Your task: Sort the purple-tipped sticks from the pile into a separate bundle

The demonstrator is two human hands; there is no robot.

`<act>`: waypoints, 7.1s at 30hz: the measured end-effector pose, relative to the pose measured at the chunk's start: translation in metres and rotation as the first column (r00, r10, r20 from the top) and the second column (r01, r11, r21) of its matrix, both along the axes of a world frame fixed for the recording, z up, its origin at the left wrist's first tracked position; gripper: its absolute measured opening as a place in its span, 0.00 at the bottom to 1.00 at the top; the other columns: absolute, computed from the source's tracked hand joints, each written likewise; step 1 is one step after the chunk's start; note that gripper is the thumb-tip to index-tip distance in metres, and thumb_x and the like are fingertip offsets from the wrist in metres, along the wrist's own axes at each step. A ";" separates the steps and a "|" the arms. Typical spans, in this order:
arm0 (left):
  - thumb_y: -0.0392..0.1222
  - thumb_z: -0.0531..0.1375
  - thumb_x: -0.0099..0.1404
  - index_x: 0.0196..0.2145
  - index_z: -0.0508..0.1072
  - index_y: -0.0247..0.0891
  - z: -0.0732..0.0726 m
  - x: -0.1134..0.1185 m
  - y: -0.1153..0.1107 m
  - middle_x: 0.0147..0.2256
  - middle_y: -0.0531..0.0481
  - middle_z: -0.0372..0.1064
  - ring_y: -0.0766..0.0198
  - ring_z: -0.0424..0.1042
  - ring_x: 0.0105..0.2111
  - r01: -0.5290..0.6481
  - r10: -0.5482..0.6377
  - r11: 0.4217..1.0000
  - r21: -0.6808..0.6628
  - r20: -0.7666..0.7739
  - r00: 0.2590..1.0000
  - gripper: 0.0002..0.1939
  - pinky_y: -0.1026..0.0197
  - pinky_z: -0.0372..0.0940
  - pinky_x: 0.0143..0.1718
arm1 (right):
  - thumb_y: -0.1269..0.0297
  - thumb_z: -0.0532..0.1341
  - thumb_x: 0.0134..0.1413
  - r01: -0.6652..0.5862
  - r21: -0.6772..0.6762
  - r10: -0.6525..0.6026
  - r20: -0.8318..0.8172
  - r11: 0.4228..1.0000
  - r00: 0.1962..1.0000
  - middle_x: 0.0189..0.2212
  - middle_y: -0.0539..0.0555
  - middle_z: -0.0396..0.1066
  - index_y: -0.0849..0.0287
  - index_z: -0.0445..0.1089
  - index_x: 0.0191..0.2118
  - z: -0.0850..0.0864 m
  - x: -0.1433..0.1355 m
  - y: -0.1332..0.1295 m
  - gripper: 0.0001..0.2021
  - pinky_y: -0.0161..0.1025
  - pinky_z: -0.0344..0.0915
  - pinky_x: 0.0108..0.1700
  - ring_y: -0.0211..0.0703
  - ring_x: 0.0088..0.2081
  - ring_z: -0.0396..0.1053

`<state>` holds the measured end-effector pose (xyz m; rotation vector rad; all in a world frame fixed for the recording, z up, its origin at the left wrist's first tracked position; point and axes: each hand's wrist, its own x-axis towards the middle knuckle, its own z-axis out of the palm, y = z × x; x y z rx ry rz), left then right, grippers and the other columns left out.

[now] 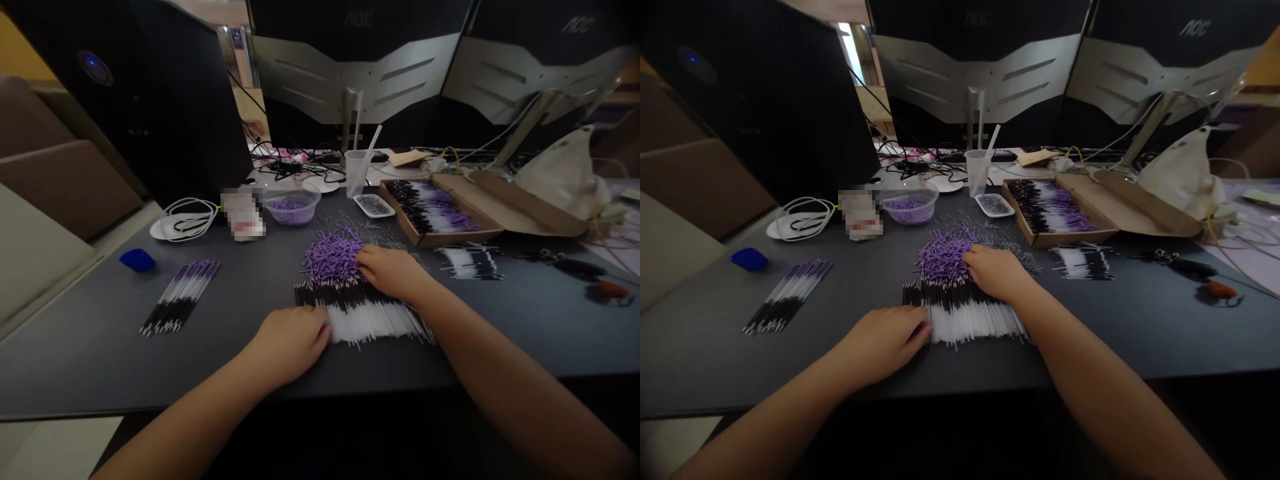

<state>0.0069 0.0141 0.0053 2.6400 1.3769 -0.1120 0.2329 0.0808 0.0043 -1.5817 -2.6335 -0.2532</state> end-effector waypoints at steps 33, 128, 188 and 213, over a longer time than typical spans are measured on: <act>0.34 0.55 0.59 0.28 0.70 0.36 0.017 -0.007 -0.012 0.42 0.50 0.70 0.68 0.69 0.33 0.178 -0.182 0.983 0.047 0.409 0.894 0.04 0.66 0.63 0.33 | 0.69 0.55 0.60 -0.281 -0.015 0.185 -0.719 0.960 0.670 0.42 0.54 0.75 0.56 0.69 0.41 0.006 -0.019 -0.080 0.07 0.38 0.66 0.43 0.42 0.43 0.72; 0.32 0.55 0.66 0.40 0.70 0.33 -0.006 -0.005 -0.005 0.31 0.48 0.67 0.66 0.68 0.31 0.076 -0.397 0.854 0.515 0.549 0.736 0.06 0.65 0.65 0.32 | 0.64 0.60 0.57 -0.322 -0.291 -0.273 -0.957 0.901 0.103 0.22 0.46 0.67 0.59 0.68 0.32 -0.009 -0.041 -0.085 0.06 0.31 0.63 0.24 0.32 0.20 0.67; 0.37 0.53 0.67 0.45 0.71 0.39 -0.003 -0.013 0.000 0.42 0.48 0.74 0.62 0.74 0.38 0.034 -0.216 0.911 0.412 0.404 0.889 0.11 0.61 0.69 0.37 | 0.70 0.56 0.52 0.330 -0.240 -0.356 -0.072 0.913 0.932 0.31 0.58 0.71 0.61 0.70 0.29 -0.021 0.101 -0.019 0.06 0.38 0.60 0.34 0.43 0.31 0.68; 0.35 0.50 0.68 0.56 0.65 0.40 -0.007 -0.012 0.000 0.46 0.49 0.74 0.61 0.76 0.39 0.078 -0.195 0.920 0.383 0.276 0.941 0.19 0.56 0.72 0.39 | 0.61 0.67 0.48 -0.328 -0.347 -0.441 -0.853 0.879 -0.280 0.32 0.49 0.74 0.59 0.68 0.32 -0.004 -0.008 -0.054 0.09 0.28 0.56 0.15 0.27 0.17 0.62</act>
